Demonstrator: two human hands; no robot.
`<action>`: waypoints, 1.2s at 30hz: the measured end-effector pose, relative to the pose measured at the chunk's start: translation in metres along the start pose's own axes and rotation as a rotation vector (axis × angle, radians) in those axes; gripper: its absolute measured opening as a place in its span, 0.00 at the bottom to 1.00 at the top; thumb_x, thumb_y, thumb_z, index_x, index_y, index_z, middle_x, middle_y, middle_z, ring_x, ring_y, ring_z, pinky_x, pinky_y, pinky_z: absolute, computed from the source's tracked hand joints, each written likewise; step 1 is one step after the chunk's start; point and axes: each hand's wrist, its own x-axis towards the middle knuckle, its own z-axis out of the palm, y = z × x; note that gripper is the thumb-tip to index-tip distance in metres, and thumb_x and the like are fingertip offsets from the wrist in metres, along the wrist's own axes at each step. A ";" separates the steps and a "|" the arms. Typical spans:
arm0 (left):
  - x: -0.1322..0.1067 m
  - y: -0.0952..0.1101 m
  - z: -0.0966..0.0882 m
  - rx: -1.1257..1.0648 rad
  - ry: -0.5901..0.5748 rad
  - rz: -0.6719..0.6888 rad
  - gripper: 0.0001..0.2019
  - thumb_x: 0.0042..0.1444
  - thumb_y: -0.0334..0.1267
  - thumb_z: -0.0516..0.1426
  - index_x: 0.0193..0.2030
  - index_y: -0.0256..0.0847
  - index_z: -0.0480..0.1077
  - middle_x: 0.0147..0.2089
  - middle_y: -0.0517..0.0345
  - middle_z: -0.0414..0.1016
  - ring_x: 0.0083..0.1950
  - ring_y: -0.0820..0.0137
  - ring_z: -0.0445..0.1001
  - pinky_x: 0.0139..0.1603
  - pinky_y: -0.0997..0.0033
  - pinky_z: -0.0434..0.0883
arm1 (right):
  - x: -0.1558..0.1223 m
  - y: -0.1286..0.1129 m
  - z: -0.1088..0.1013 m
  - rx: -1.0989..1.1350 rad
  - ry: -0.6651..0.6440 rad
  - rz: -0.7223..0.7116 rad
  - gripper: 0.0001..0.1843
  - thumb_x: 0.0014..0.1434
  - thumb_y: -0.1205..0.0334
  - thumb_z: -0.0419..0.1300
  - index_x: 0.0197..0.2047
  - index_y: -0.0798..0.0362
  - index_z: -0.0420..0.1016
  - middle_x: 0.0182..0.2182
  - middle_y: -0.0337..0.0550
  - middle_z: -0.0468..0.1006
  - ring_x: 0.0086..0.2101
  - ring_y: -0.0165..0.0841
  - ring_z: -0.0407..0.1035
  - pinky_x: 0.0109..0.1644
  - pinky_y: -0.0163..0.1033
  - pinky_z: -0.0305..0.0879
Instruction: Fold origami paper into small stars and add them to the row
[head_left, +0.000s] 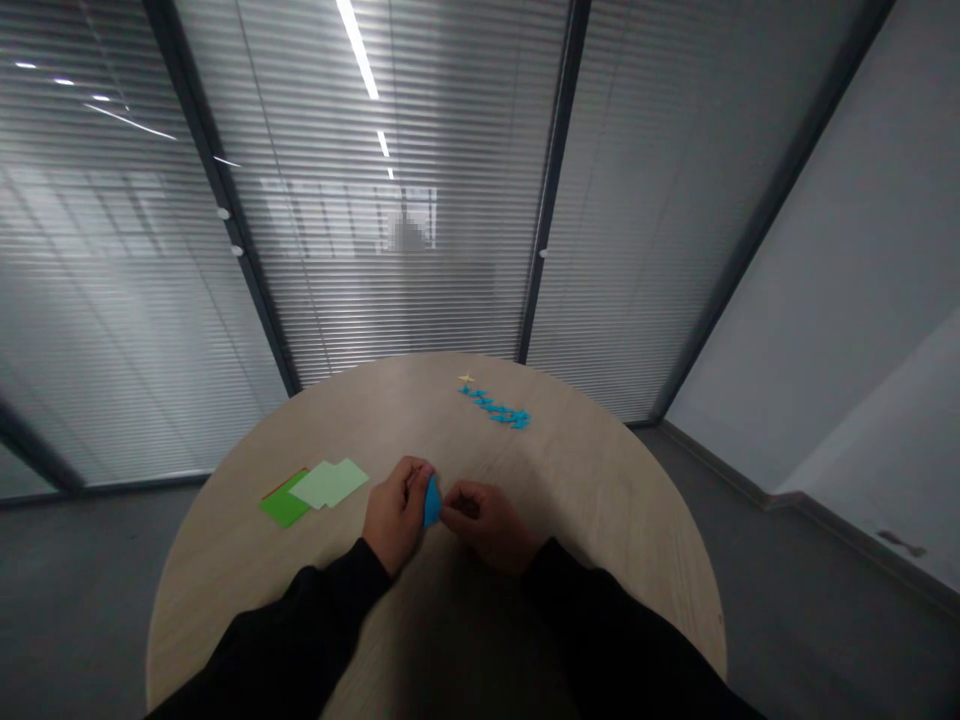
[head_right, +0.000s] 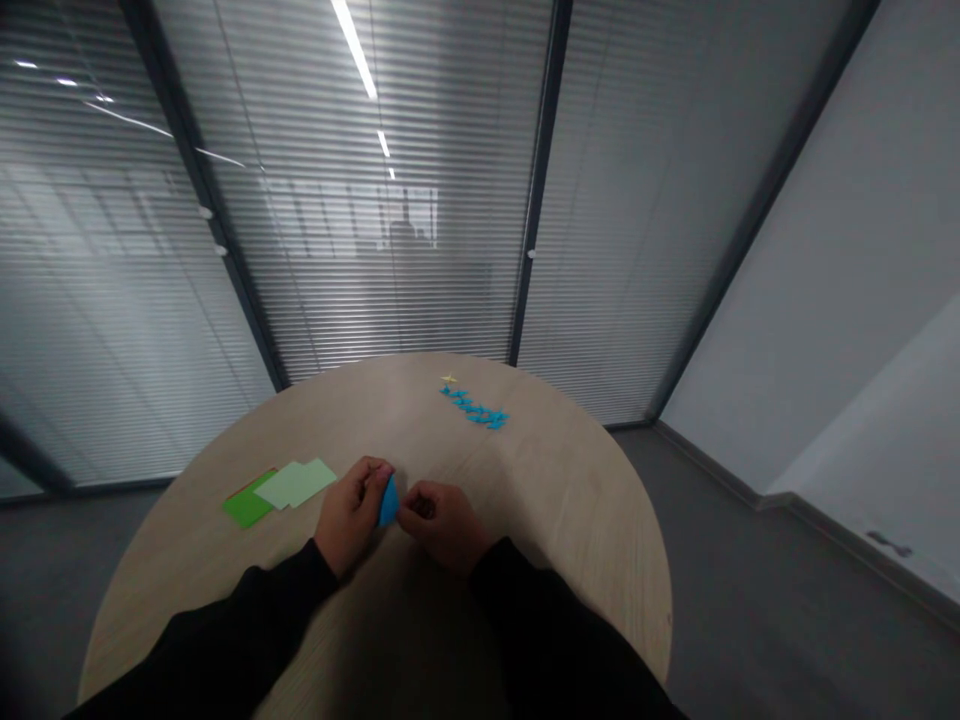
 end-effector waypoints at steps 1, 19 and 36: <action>0.000 -0.001 0.000 -0.003 0.001 -0.008 0.17 0.66 0.50 0.48 0.38 0.41 0.70 0.23 0.64 0.66 0.26 0.68 0.66 0.29 0.70 0.59 | 0.000 0.001 0.000 0.006 -0.004 0.008 0.08 0.57 0.60 0.61 0.29 0.55 0.72 0.23 0.35 0.68 0.26 0.27 0.60 0.28 0.32 0.54; 0.000 -0.004 0.002 -0.042 -0.024 -0.053 0.18 0.66 0.52 0.49 0.34 0.41 0.69 0.23 0.64 0.66 0.26 0.68 0.66 0.29 0.70 0.60 | -0.001 -0.004 -0.004 0.052 -0.056 0.039 0.12 0.61 0.55 0.59 0.32 0.55 0.75 0.24 0.37 0.71 0.25 0.28 0.63 0.29 0.32 0.57; 0.002 -0.002 0.004 -0.094 -0.062 -0.054 0.18 0.65 0.53 0.49 0.33 0.42 0.67 0.23 0.64 0.65 0.25 0.68 0.65 0.28 0.70 0.59 | -0.001 -0.001 -0.008 0.101 -0.085 0.091 0.13 0.62 0.55 0.60 0.32 0.55 0.75 0.23 0.37 0.72 0.24 0.27 0.64 0.29 0.32 0.57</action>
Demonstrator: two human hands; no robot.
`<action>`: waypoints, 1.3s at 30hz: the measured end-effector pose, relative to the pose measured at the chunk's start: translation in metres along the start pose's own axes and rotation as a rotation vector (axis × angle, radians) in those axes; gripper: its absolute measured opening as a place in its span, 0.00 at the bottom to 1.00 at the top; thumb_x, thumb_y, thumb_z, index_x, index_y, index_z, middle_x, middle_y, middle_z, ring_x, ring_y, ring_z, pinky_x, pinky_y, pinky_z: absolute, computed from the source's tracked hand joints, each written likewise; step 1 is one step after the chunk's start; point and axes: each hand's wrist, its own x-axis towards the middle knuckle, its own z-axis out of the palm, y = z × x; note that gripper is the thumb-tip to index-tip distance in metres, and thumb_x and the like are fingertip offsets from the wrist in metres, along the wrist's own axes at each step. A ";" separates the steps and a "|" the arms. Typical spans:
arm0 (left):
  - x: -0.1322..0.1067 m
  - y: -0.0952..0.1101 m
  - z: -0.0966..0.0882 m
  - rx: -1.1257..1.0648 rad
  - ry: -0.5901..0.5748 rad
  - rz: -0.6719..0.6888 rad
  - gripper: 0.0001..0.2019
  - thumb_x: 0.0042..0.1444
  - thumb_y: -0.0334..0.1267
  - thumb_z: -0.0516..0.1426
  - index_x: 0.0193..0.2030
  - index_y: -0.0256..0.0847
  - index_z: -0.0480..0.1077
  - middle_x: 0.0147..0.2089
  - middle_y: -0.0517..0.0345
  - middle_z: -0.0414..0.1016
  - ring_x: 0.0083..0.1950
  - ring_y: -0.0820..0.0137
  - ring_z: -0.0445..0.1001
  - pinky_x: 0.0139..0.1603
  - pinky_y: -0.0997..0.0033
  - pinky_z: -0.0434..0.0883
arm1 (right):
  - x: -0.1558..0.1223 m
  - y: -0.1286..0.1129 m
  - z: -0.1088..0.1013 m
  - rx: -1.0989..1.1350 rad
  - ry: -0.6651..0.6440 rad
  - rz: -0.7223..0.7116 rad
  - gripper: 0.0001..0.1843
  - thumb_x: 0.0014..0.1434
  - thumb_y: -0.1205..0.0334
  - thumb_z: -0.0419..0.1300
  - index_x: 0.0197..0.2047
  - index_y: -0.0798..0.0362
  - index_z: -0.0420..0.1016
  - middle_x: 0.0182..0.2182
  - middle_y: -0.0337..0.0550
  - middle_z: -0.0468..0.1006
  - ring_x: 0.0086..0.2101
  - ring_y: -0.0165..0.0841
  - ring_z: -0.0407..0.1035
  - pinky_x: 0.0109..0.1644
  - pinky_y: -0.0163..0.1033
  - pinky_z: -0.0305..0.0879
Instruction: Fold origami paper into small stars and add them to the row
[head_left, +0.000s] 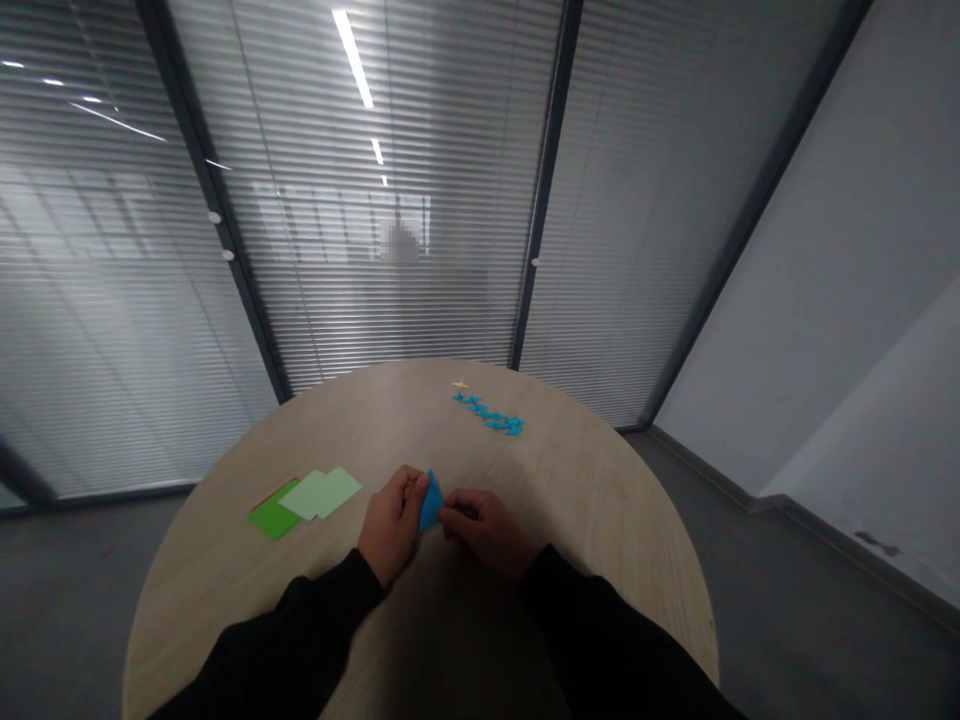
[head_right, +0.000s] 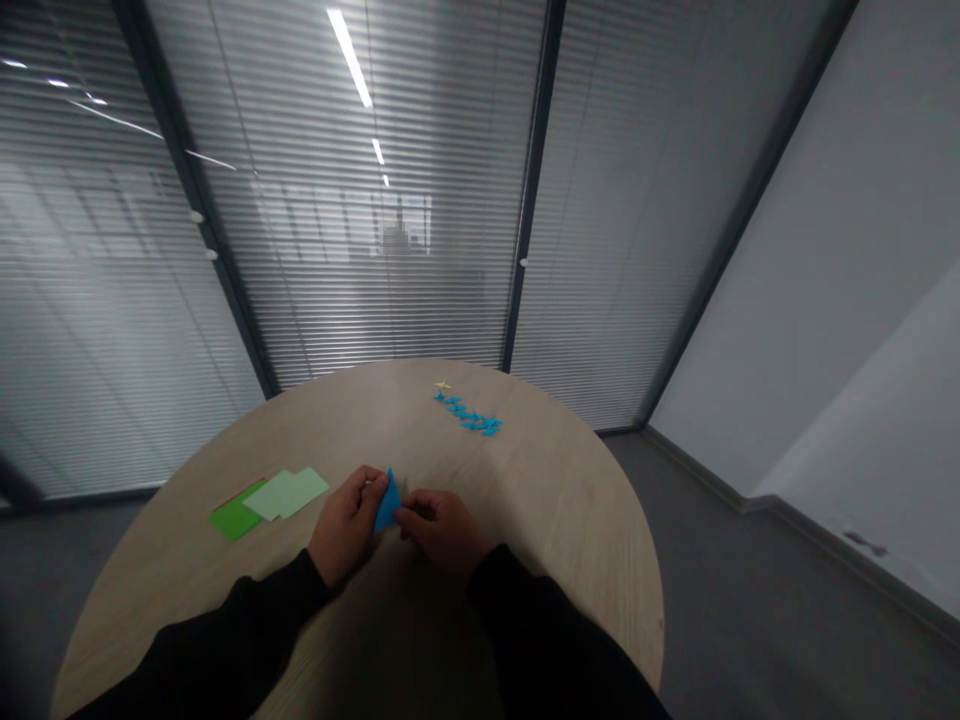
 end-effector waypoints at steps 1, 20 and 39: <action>0.000 0.000 0.000 -0.003 0.002 0.003 0.18 0.65 0.53 0.49 0.33 0.42 0.67 0.23 0.64 0.65 0.25 0.68 0.65 0.28 0.70 0.59 | 0.000 0.000 0.000 -0.007 -0.009 -0.001 0.13 0.62 0.55 0.60 0.32 0.55 0.75 0.24 0.37 0.73 0.24 0.27 0.64 0.29 0.32 0.58; 0.000 -0.004 0.003 -0.168 -0.108 0.006 0.24 0.56 0.46 0.62 0.57 0.39 0.66 0.51 0.46 0.75 0.41 0.66 0.76 0.38 0.66 0.74 | 0.006 0.012 -0.005 -0.122 0.271 -0.094 0.20 0.58 0.45 0.65 0.28 0.55 0.74 0.20 0.35 0.69 0.24 0.28 0.60 0.28 0.33 0.54; 0.001 -0.014 0.004 -0.423 -0.202 -0.134 0.28 0.63 0.54 0.54 0.62 0.37 0.64 0.31 0.59 0.74 0.31 0.68 0.74 0.33 0.68 0.71 | 0.004 0.000 -0.023 -0.170 0.233 -0.124 0.15 0.56 0.52 0.66 0.26 0.54 0.73 0.21 0.35 0.68 0.24 0.29 0.60 0.29 0.34 0.56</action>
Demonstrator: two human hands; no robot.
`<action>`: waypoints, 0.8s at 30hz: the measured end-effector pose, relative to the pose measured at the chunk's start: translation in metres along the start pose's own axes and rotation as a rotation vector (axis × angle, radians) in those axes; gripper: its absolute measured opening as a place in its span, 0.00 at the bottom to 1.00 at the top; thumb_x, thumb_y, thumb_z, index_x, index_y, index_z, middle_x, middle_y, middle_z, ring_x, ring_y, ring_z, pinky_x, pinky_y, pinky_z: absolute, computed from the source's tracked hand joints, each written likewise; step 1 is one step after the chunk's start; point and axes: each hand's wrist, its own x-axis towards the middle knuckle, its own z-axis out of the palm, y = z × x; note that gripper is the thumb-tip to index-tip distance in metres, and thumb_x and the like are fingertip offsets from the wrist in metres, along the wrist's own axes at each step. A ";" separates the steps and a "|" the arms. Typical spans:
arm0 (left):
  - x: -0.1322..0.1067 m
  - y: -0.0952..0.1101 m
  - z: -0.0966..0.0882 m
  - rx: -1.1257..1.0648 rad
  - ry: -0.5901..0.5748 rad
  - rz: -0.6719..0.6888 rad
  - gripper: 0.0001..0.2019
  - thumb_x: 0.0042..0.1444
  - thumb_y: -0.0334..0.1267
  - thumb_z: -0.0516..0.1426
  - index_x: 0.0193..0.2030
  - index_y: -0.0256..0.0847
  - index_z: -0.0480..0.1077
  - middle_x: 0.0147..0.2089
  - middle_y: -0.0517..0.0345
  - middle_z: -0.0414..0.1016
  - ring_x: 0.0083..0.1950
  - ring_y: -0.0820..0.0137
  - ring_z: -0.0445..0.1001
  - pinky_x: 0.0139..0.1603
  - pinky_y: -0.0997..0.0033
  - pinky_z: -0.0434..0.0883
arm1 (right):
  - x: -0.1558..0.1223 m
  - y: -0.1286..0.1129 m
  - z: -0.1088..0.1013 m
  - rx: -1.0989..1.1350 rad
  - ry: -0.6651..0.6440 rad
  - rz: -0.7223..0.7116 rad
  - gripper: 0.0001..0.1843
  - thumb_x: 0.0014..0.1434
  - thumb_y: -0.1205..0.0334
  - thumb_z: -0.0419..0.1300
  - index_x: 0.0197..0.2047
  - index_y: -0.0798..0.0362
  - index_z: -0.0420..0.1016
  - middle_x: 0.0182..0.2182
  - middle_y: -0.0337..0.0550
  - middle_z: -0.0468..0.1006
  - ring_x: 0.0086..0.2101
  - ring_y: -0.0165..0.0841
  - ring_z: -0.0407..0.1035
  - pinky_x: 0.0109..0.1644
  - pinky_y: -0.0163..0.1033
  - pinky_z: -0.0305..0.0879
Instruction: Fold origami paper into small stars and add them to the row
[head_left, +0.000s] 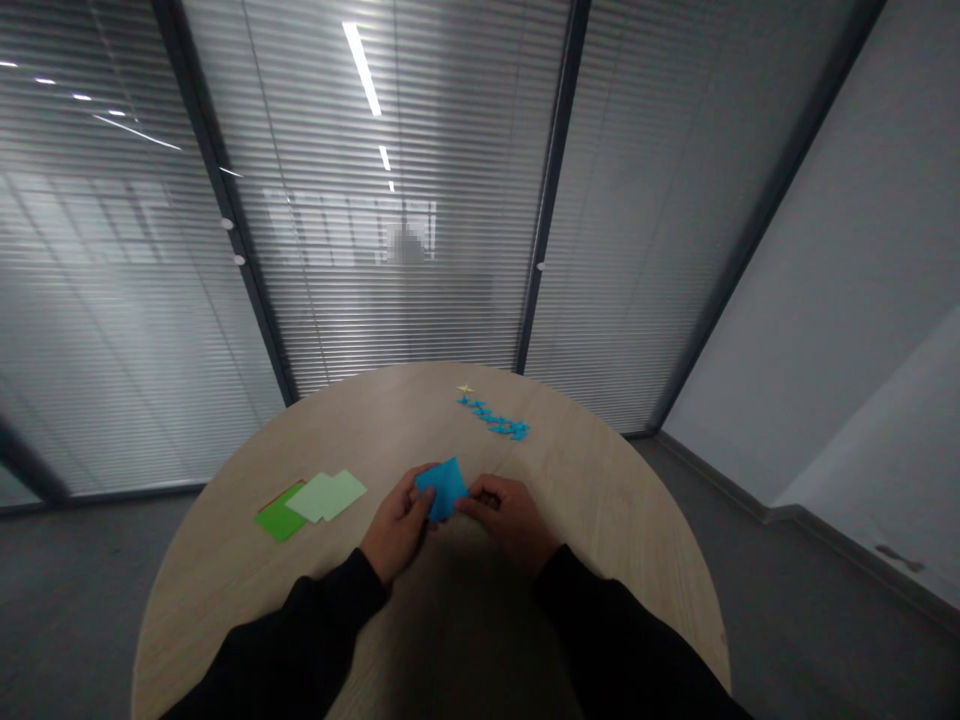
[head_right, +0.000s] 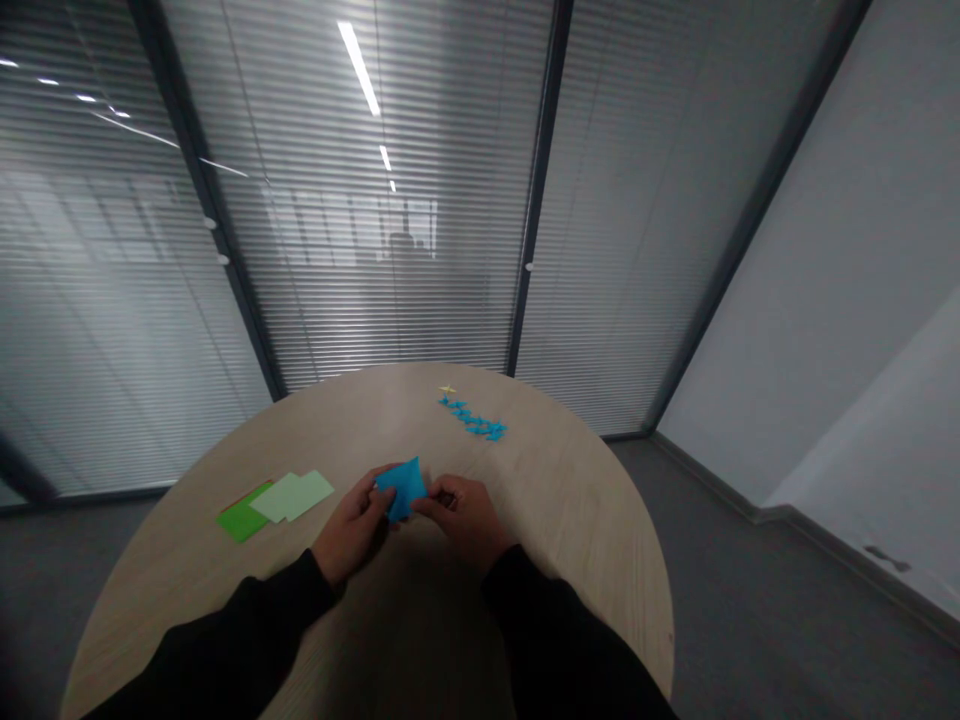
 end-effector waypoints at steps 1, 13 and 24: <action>0.001 -0.001 -0.001 -0.001 0.023 -0.015 0.28 0.62 0.54 0.54 0.62 0.38 0.64 0.28 0.61 0.72 0.29 0.69 0.73 0.30 0.70 0.69 | 0.000 0.001 0.000 -0.011 -0.003 -0.004 0.15 0.57 0.52 0.65 0.27 0.54 0.72 0.21 0.35 0.68 0.24 0.28 0.61 0.28 0.34 0.56; -0.003 0.014 -0.002 -0.022 0.073 0.017 0.26 0.63 0.49 0.54 0.62 0.34 0.67 0.25 0.59 0.75 0.28 0.69 0.73 0.34 0.70 0.68 | -0.003 -0.006 -0.001 0.002 0.068 -0.103 0.10 0.57 0.68 0.54 0.38 0.53 0.77 0.22 0.36 0.72 0.22 0.29 0.66 0.28 0.33 0.61; -0.002 0.009 -0.002 -0.105 0.008 0.001 0.22 0.60 0.44 0.55 0.58 0.36 0.70 0.31 0.55 0.78 0.32 0.66 0.77 0.38 0.66 0.72 | 0.002 0.002 -0.003 0.126 0.044 -0.045 0.11 0.56 0.59 0.63 0.41 0.53 0.80 0.33 0.42 0.79 0.31 0.32 0.71 0.33 0.36 0.65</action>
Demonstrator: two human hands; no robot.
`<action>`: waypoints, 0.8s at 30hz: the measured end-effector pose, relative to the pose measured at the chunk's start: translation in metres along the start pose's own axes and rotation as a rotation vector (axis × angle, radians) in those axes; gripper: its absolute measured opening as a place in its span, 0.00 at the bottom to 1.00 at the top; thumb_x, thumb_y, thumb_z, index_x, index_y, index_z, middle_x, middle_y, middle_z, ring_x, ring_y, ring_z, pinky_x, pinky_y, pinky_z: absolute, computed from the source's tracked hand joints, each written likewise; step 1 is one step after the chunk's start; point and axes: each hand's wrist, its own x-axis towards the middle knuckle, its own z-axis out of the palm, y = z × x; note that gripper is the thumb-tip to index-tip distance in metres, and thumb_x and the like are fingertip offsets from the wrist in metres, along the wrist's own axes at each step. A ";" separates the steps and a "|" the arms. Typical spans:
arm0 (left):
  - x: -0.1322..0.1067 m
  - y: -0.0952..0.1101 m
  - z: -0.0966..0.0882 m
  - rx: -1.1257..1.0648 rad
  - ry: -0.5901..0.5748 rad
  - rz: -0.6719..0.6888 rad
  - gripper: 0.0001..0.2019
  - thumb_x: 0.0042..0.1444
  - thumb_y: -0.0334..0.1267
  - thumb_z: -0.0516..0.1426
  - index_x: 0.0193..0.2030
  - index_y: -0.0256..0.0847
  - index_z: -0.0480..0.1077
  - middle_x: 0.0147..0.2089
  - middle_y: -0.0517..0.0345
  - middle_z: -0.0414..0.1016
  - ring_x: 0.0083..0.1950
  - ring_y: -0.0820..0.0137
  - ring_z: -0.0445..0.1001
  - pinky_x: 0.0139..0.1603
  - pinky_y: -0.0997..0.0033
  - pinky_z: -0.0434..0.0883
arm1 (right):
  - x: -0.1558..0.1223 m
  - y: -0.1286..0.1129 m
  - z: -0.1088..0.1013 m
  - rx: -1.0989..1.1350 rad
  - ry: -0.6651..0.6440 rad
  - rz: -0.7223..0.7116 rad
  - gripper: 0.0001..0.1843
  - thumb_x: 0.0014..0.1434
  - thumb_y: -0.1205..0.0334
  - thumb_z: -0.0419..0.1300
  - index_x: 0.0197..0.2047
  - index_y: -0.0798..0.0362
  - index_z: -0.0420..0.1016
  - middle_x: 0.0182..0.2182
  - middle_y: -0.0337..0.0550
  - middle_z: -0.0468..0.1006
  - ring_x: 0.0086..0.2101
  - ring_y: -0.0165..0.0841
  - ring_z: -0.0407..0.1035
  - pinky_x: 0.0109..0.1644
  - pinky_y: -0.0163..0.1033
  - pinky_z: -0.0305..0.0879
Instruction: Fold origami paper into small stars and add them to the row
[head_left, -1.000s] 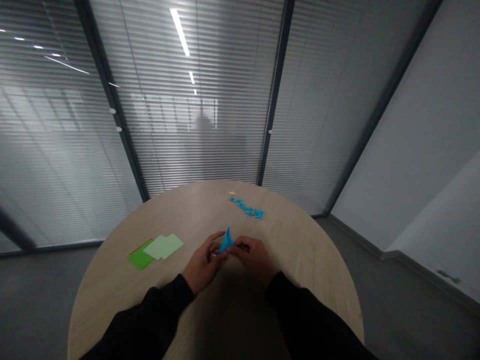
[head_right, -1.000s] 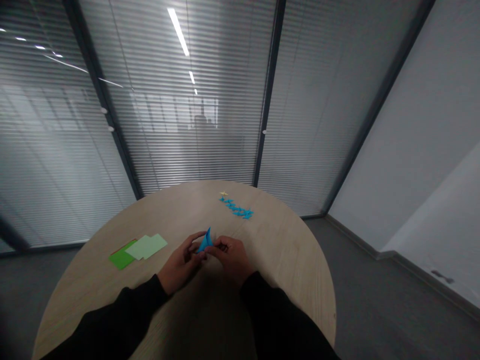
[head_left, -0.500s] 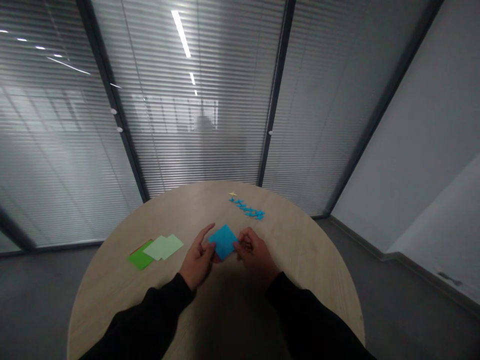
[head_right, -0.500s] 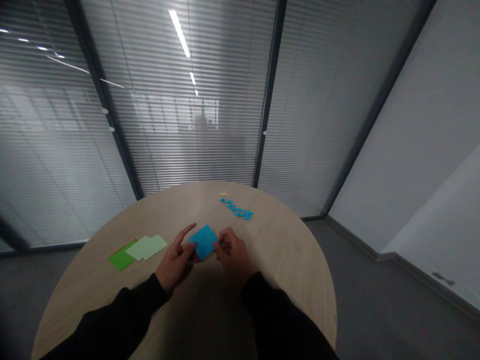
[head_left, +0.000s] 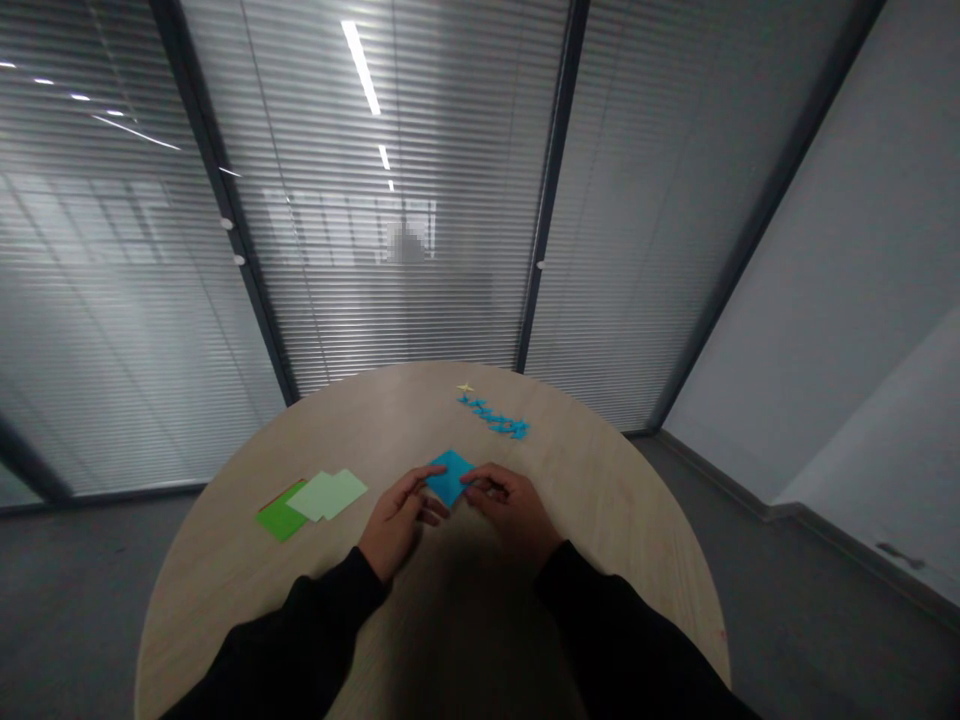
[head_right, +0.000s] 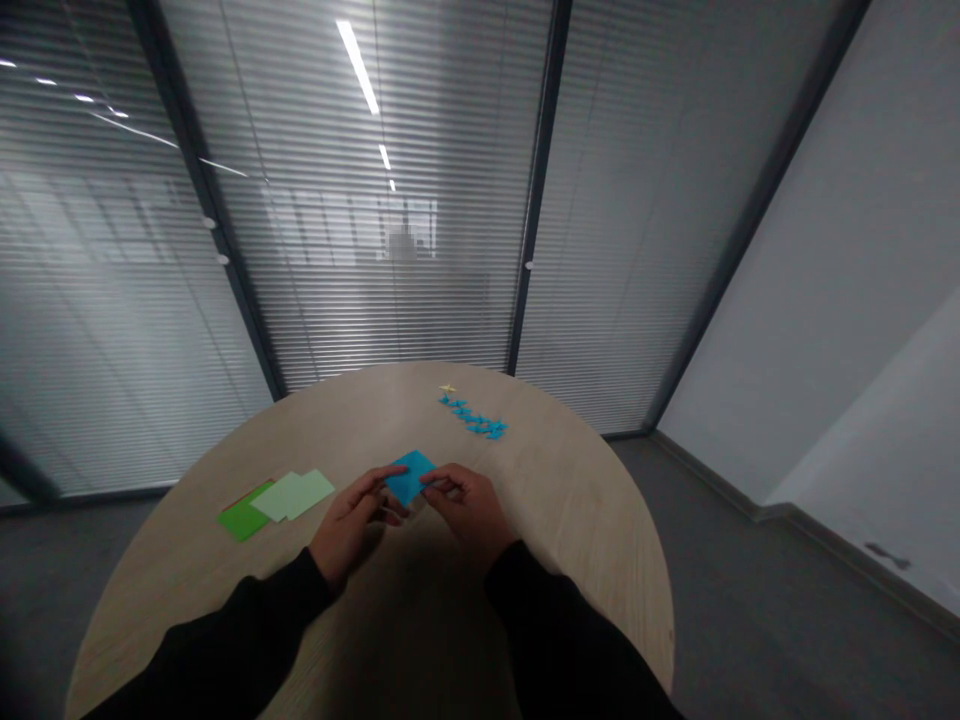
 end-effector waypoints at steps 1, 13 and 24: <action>0.000 -0.001 0.000 0.022 0.002 0.007 0.19 0.59 0.44 0.56 0.54 0.37 0.72 0.31 0.55 0.78 0.32 0.67 0.77 0.38 0.66 0.72 | 0.000 0.000 -0.001 0.001 -0.013 -0.008 0.11 0.56 0.59 0.63 0.41 0.53 0.80 0.34 0.43 0.79 0.31 0.32 0.71 0.33 0.35 0.64; 0.001 -0.007 -0.002 0.171 0.070 0.062 0.13 0.51 0.45 0.65 0.29 0.40 0.68 0.41 0.51 0.80 0.30 0.71 0.71 0.32 0.71 0.67 | 0.000 -0.001 0.002 0.079 -0.063 0.060 0.13 0.57 0.54 0.65 0.29 0.53 0.72 0.33 0.41 0.76 0.28 0.29 0.66 0.31 0.34 0.60; 0.000 -0.001 0.003 0.079 0.041 0.001 0.19 0.52 0.45 0.65 0.47 0.40 0.68 0.33 0.60 0.77 0.28 0.73 0.71 0.31 0.72 0.68 | -0.005 -0.002 0.014 0.185 -0.066 0.083 0.23 0.55 0.58 0.66 0.52 0.51 0.67 0.41 0.45 0.80 0.38 0.35 0.75 0.40 0.39 0.68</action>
